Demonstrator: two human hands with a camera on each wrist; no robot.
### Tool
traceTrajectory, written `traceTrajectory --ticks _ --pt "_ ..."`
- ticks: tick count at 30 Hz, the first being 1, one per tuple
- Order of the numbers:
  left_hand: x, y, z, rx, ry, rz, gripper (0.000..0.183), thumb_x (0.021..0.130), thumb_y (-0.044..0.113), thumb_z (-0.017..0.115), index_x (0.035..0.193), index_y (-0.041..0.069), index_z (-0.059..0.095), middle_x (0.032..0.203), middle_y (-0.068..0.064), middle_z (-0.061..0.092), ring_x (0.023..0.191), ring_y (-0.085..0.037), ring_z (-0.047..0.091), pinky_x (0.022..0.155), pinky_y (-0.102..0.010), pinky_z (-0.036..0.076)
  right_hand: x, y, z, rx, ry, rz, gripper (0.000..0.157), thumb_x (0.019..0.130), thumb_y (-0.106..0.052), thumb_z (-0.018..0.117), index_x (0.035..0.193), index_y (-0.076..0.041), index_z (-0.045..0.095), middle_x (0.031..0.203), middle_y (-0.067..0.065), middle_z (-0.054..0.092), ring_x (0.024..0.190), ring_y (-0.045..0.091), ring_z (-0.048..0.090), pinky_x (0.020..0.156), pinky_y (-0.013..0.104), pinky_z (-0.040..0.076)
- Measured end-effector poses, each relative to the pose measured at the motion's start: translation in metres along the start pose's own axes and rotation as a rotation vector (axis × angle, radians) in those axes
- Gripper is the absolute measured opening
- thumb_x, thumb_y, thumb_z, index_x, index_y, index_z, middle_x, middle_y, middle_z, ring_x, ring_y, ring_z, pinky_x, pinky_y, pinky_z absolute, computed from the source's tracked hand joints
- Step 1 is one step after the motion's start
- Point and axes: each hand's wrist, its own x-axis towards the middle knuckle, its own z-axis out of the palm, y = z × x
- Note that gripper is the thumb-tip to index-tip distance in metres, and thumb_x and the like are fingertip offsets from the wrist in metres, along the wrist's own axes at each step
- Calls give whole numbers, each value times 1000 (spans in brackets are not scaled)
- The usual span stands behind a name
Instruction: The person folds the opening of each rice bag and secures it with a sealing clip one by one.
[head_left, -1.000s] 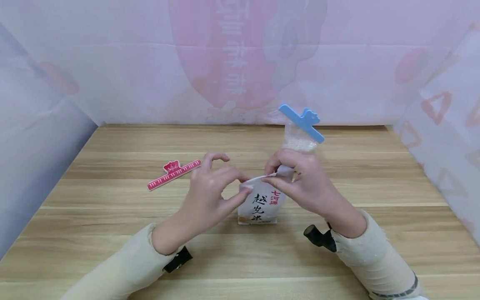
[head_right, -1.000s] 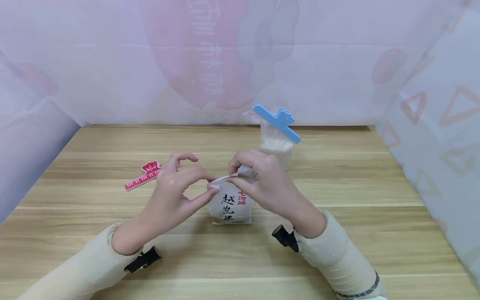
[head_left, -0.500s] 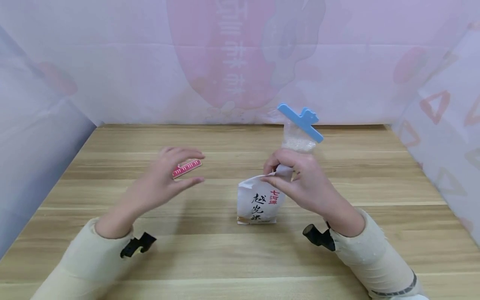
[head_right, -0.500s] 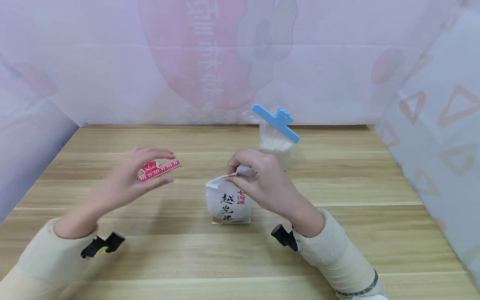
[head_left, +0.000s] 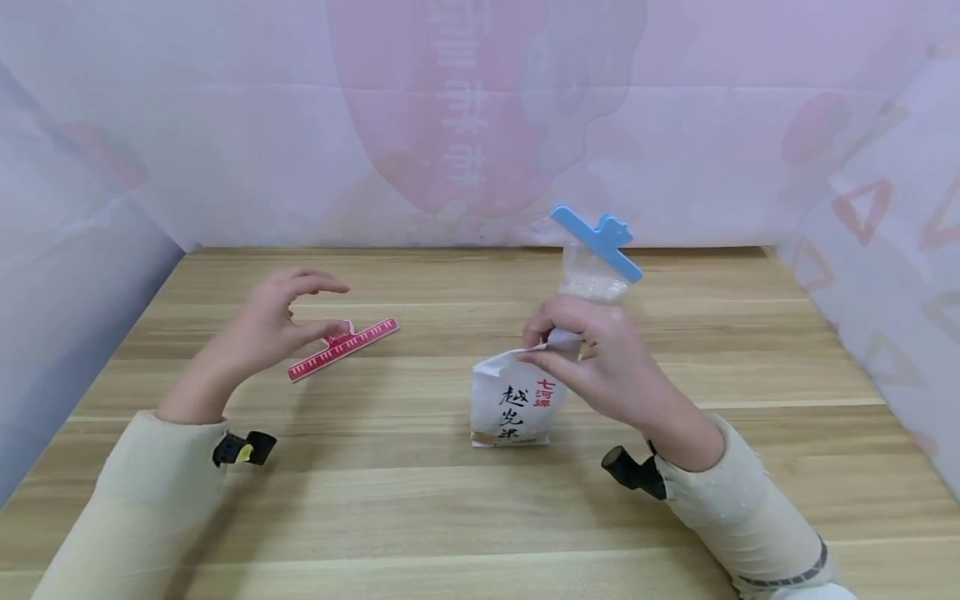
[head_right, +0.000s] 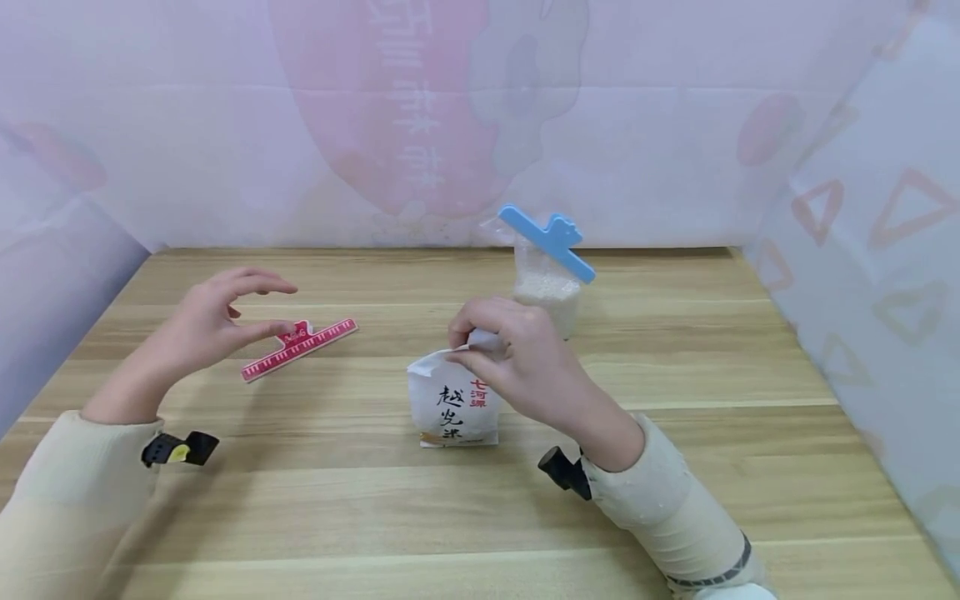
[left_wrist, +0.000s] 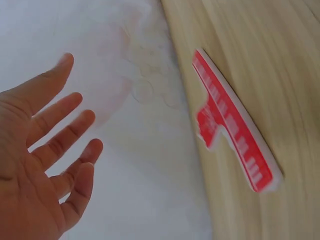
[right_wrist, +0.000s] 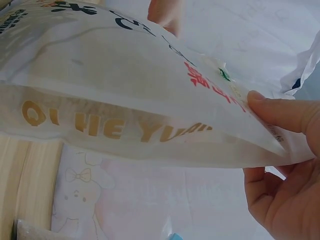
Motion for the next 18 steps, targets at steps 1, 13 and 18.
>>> traceTrajectory --ticks 1,13,18 --pt "1 -5 0 -3 -12 -27 45 80 11 83 123 8 67 125 -13 65 113 -34 56 80 -43 49 0 0 0 0 -1 2 20 77 8 79 80 -8 65 79 0 67 75 7 60 68 18 51" --pt "9 -60 5 4 -167 -137 44 86 23 79 123 2 67 119 -19 66 102 -33 57 80 -39 44 1 -1 1 16 -3 1 21 78 8 78 80 -8 65 79 -1 66 76 8 59 67 18 50" --pt "12 -74 10 -9 -255 -209 45 86 21 78 126 2 65 117 -19 65 102 -32 58 78 -35 46 2 -2 1 11 -3 6 21 78 7 78 80 -8 65 78 -1 66 76 8 59 67 19 51"
